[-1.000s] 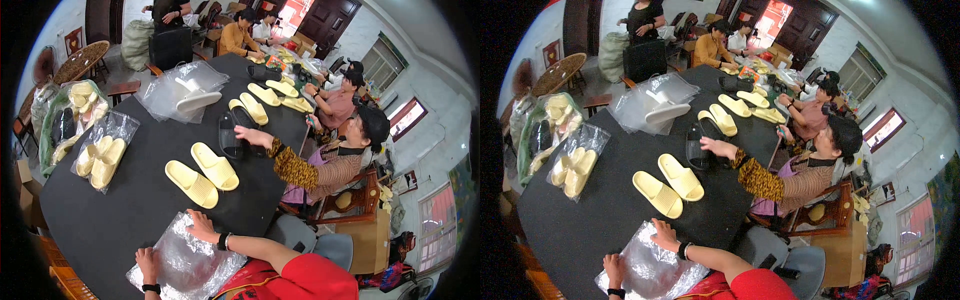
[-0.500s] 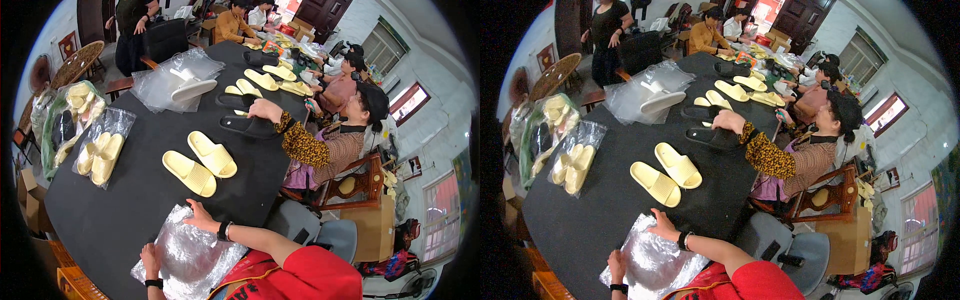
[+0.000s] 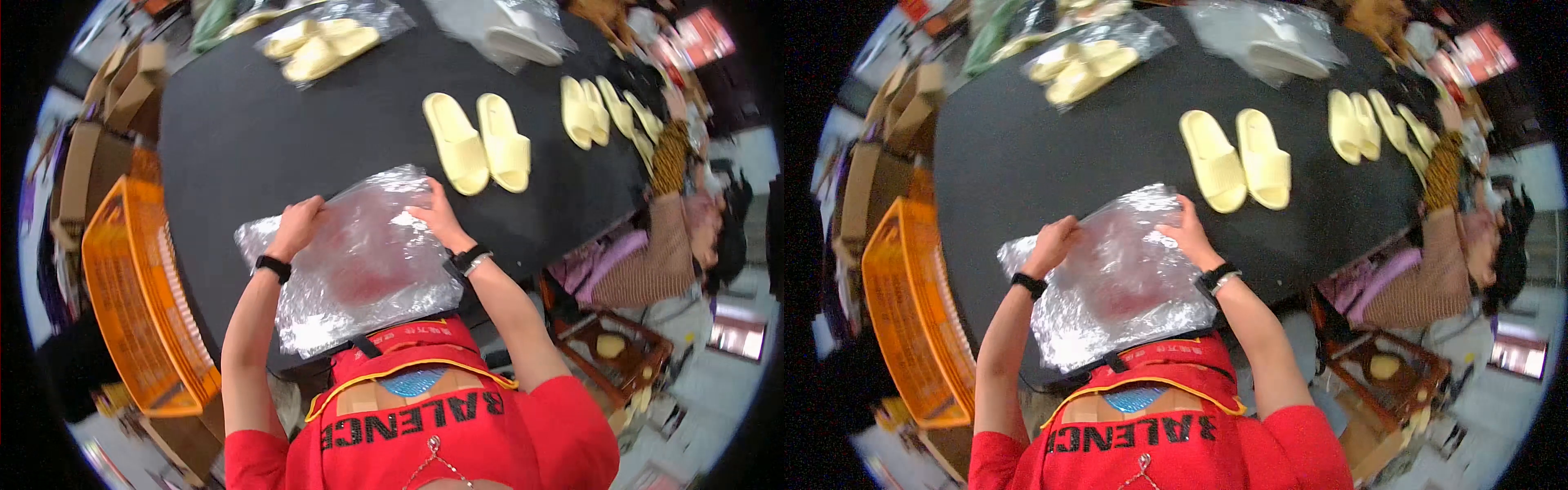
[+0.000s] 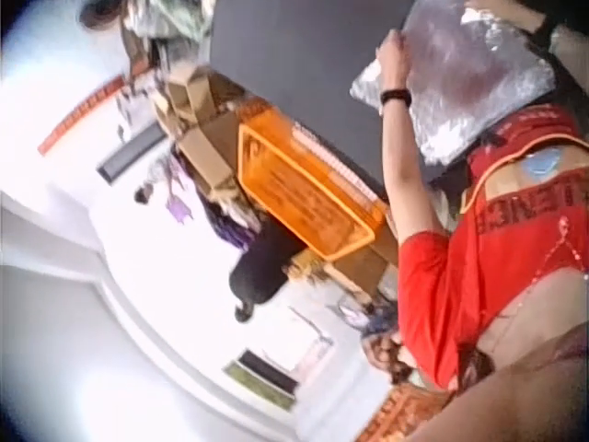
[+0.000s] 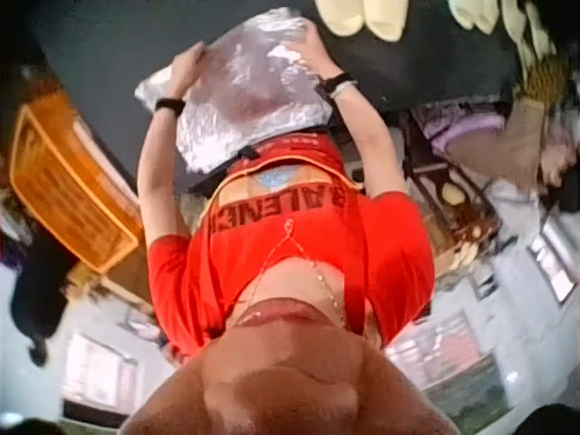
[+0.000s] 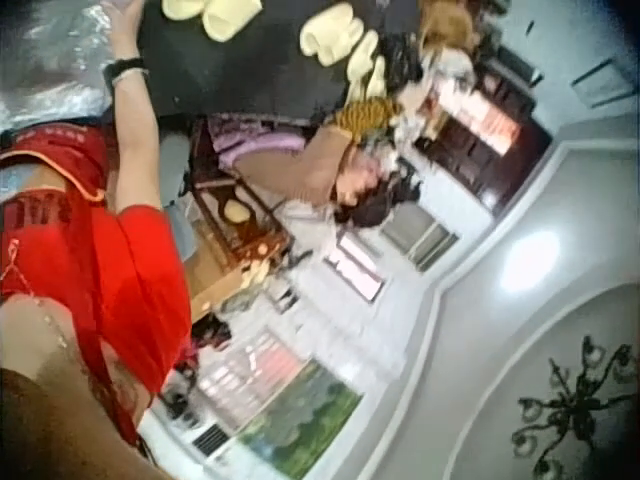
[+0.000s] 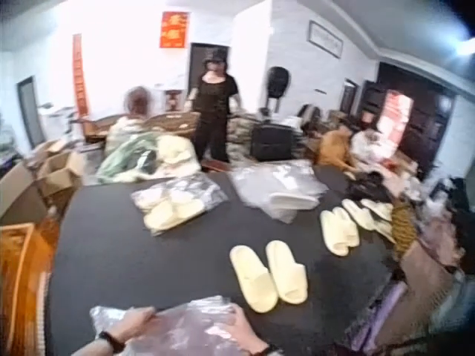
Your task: The recorder is picking up pairs of slippers from a large bag and packing them into individual plastic bags at a table with other workers.
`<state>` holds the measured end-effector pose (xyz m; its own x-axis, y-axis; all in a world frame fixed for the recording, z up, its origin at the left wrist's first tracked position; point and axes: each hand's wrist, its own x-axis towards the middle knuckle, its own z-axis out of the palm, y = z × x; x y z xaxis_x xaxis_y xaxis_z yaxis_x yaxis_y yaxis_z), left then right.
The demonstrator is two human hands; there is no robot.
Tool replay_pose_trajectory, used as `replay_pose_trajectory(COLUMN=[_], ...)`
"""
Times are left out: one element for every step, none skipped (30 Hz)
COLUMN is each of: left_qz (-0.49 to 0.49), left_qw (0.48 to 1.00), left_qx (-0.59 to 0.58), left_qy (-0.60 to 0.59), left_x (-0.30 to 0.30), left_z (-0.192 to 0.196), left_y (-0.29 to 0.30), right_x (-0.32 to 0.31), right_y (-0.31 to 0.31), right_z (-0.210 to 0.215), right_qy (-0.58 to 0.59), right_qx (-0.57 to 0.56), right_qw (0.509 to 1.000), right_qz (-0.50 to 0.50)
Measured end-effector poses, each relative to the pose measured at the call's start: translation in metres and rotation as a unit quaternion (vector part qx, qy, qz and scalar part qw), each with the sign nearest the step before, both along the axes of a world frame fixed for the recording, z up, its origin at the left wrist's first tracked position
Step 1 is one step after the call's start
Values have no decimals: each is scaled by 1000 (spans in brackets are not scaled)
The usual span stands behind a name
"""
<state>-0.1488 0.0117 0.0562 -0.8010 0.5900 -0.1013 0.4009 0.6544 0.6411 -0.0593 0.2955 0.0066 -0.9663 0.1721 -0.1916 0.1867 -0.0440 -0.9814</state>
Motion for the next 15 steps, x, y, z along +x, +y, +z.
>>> replay_pose_trajectory(left_qz=[12,17,38,80,109,117,160,194,235,264,282,391,355,373,348], left_qw=[998,992,991,984,967,965,966,967,956,944,942,917,933,907,924], left_qx=[-62,-122,-127,-130,-129,-131,-112,-87,-97,-97,-120,77,44,194,157], left_qy=[5,5,2,97,193,193,168,142,148,170,134,-26,38,-33,-10], left_x=[0,8,17,25,31,39,51,62,74,86,99,114,137,147,172], left_z=[4,8,8,7,5,6,7,5,2,-11,-19,4,-57,1,-33], left_y=[1,-1,-7,-13,-17,-24,-33,-37,-47,-59,-74,-63,-131,-83,-134], right_x=[-2,2,1,0,-1,-2,3,9,17,28,43,57,60,78,90], right_y=[-1,-4,-11,-17,-17,-18,-13,-2,-1,11,21,32,13,29,15], right_z=[-5,-9,-3,4,1,-2,-2,-6,1,20,21,17,30,22,1], right_qy=[-16,-34,-56,-79,-84,-88,-101,-73,-50,-21,-29,-41,-64,-73,-29], right_qx=[10,22,46,106,97,89,210,276,290,321,298,282,287,219,246], right_qw=[1000,999,997,991,991,991,971,957,954,945,952,956,954,973,969], right_qz=[3,0,-1,0,-24,-50,-60,-59,-51,-65,-57,-66,-50,-17,-15])
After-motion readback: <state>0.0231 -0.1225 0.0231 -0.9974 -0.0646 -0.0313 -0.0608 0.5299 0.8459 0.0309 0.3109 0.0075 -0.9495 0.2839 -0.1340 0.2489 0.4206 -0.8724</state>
